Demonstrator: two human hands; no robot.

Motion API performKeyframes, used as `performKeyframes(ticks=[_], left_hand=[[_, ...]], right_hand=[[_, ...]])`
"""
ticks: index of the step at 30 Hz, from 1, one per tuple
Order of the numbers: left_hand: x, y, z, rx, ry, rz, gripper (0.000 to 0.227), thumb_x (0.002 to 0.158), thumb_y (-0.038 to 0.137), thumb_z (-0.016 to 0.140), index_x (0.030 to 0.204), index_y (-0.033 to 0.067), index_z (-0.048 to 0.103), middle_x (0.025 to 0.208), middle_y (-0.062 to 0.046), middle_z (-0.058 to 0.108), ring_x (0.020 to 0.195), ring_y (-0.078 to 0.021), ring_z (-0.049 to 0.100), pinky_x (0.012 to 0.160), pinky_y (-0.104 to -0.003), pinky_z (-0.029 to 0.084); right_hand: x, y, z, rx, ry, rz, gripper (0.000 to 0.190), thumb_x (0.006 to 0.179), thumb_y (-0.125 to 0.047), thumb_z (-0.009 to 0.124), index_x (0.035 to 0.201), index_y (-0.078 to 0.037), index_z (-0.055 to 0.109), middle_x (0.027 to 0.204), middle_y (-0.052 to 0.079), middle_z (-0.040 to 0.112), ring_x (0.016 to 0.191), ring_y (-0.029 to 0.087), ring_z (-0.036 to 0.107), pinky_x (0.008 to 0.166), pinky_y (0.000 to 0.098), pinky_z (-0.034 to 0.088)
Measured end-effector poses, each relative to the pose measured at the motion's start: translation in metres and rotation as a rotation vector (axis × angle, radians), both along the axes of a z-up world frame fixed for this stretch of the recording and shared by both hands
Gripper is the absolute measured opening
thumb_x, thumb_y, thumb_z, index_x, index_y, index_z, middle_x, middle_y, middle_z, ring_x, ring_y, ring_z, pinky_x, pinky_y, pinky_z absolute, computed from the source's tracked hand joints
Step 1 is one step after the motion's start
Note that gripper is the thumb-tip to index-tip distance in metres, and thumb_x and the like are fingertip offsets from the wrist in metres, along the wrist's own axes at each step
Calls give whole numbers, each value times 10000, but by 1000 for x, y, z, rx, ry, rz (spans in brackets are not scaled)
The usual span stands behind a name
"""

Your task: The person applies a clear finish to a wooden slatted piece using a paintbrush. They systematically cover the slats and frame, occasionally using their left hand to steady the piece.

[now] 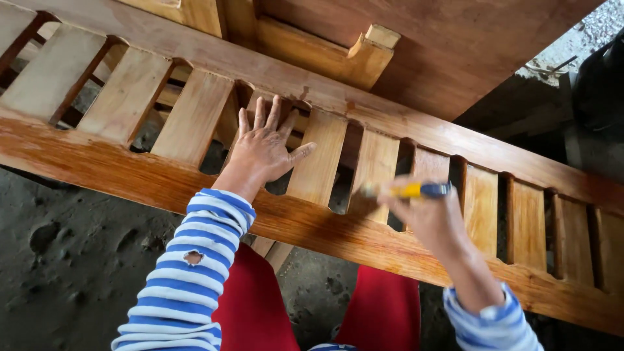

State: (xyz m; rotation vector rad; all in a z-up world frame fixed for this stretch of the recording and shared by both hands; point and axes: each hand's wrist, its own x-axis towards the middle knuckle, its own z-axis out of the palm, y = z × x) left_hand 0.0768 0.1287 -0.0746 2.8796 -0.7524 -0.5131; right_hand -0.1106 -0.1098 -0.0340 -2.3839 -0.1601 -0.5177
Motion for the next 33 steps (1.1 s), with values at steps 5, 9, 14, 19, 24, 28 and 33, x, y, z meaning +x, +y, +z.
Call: performKeyframes(ticks=[5,9,14,19,24,28,33], left_hand=[[-2,1,1,-10,10,6,990,867,882,214,1640,265,178,1726,-111,32,1575,-394,12,1231,-655,-18],[-1,1,4,-5,14,-4,1014,863,890,194,1649,254,115,1725,-118,28,1575,-393,6,1231,-651,-21],[-3,3,4,-21,15,-8,1001,886,865,190,1653,231,80,1723,-131,19,1572,-407,4,1224,-664,-22],[-1,3,1,-31,9,-17,1056,850,908,188,1652,230,76,1720,-135,16,1568,-418,1,1217,-675,-23],[-3,3,4,-51,8,-1,1030,863,878,254,1653,237,90,1723,-131,21,1570,-410,3,1225,-660,-35],[-5,3,4,-53,-1,-11,1023,864,878,251,1652,242,113,1723,-128,22,1571,-412,6,1224,-663,-23],[-1,3,-1,-10,-34,-28,1075,824,922,233,1652,249,106,1722,-134,28,1571,-415,13,1222,-676,3]], right_hand=[[-9,-11,-14,66,116,-40,206,756,-256,898,915,-159,809,907,67,790,835,254,756,803,354,562],[36,-35,-24,62,-45,-6,239,826,-129,898,995,-62,743,932,131,736,857,303,709,860,410,537],[102,-64,-44,65,-96,-57,256,856,-132,912,1028,-36,749,858,127,724,790,237,693,730,343,554],[85,-51,-39,-71,-72,-105,253,866,-322,933,1069,-271,791,898,-86,747,787,74,694,801,206,526],[9,-38,-43,-260,-77,130,191,792,-178,885,925,-108,767,885,101,761,815,330,727,827,400,544],[-1,-10,-3,150,209,103,255,727,-206,908,945,-119,809,866,71,782,775,196,746,804,328,563],[58,-46,-28,-11,-21,55,317,816,-79,916,973,73,686,852,282,674,810,431,686,772,517,536]])
